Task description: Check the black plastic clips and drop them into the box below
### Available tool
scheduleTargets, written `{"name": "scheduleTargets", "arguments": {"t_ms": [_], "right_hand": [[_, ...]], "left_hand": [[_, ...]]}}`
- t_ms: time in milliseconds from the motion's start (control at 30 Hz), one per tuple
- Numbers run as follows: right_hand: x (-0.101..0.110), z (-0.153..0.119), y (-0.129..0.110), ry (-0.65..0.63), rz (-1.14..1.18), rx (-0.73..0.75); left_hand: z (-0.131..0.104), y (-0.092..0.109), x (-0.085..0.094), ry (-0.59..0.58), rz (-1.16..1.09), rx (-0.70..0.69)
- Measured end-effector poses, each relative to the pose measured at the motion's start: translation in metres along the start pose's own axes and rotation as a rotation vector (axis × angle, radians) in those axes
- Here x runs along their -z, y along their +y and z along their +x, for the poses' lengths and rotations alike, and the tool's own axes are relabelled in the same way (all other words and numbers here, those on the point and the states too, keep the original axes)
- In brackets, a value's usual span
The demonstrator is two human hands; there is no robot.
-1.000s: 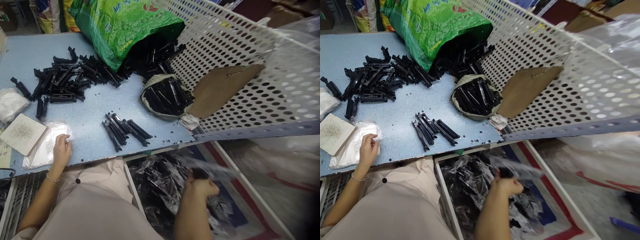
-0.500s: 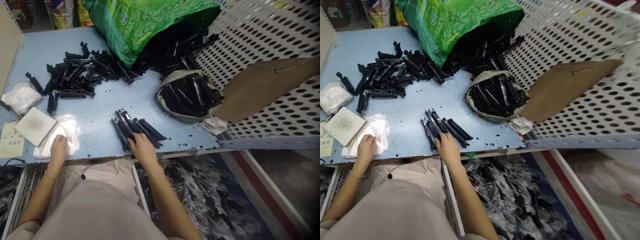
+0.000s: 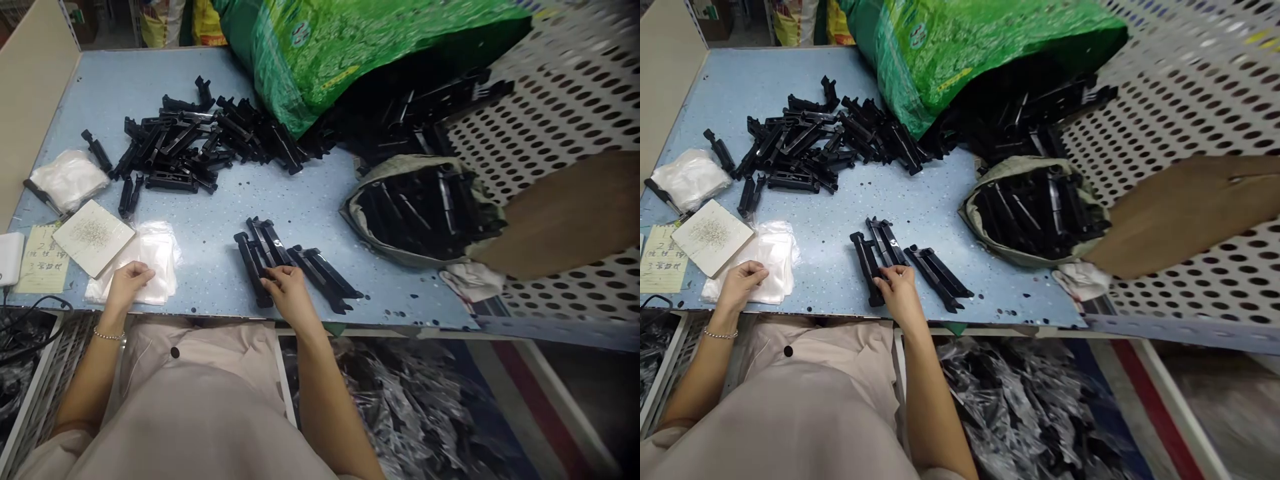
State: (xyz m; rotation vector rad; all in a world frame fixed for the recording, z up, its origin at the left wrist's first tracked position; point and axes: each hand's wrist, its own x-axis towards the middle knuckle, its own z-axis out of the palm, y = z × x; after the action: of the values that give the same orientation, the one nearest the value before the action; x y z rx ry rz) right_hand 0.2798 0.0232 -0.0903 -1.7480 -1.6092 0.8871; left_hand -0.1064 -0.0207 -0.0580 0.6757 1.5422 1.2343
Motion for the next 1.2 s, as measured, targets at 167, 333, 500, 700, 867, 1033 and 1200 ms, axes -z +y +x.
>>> {"name": "scheduleTargets", "arguments": {"t_ms": [167, 333, 500, 700, 867, 1033, 1200], "right_hand": [[-0.027, -0.014, -0.052, -0.25, 0.659, -0.174], [-0.101, -0.014, -0.113, -0.675, 1.054, -0.339], [-0.119, 0.006, -0.104, -0.476, 0.963, -0.35], [-0.069, -0.02, -0.088, -0.418, 0.911, -0.259], [-0.059, -0.054, -0.08, -0.847, 1.132, -0.593], [-0.088, -0.048, -0.077, -0.881, 1.167, -0.636], [-0.107, -0.024, -0.088, -0.656, 1.181, -0.483]], "left_hand": [[-0.003, -0.003, -0.019, -0.082, -0.066, 0.079], [-0.008, -0.012, -0.041, -0.151, 0.018, -0.014], [-0.016, -0.005, -0.028, 0.01, 0.322, -0.416], [-0.012, 0.0, -0.037, -0.011, 0.408, -0.478], [-0.002, -0.001, -0.05, -0.165, 0.734, -0.669], [-0.017, -0.007, -0.05, -0.226, 0.853, -0.854], [-0.044, -0.02, -0.047, -0.334, 0.826, -1.072]]}}
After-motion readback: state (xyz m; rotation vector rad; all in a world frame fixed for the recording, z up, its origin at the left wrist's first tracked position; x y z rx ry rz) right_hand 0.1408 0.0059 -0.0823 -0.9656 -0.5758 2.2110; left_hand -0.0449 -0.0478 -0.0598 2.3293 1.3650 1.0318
